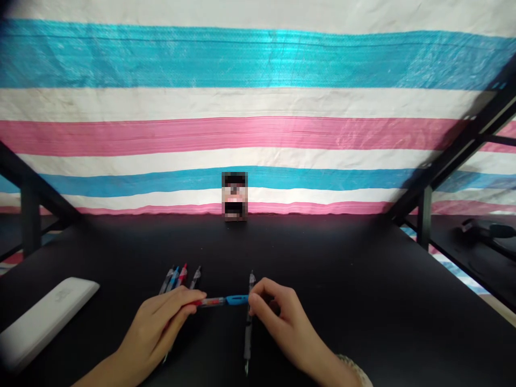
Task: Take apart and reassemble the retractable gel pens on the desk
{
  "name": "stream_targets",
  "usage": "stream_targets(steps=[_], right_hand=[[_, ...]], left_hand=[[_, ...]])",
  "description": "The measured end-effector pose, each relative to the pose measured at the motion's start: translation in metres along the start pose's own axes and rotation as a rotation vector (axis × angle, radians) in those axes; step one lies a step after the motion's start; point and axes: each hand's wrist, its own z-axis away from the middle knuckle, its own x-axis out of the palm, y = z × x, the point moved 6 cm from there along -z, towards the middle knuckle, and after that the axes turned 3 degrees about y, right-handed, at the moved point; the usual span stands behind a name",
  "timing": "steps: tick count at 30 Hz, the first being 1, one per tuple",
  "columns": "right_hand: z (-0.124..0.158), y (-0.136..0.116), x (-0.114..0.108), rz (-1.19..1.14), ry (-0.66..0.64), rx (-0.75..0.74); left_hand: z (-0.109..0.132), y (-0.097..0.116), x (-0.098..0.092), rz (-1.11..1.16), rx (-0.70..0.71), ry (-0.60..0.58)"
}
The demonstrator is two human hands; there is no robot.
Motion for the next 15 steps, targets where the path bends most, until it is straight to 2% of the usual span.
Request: stream_targets(steps=[5,10,15], right_hand=[[-0.0007,0.0044,-0.0031,-0.038,0.024,0.032],[-0.0020,0.0086,0.0019,-0.153,-0.028,0.062],[-0.0049,0.0061,0.0013,-0.323,-0.003,0.116]], left_hand=[[0.0000,-0.0027,0.0016,0.011,-0.014,0.006],[-0.0009,-0.0017,0.0018,0.024,-0.028,-0.015],[-0.0027,-0.0030,-0.0025,0.076,-0.132,-0.017]])
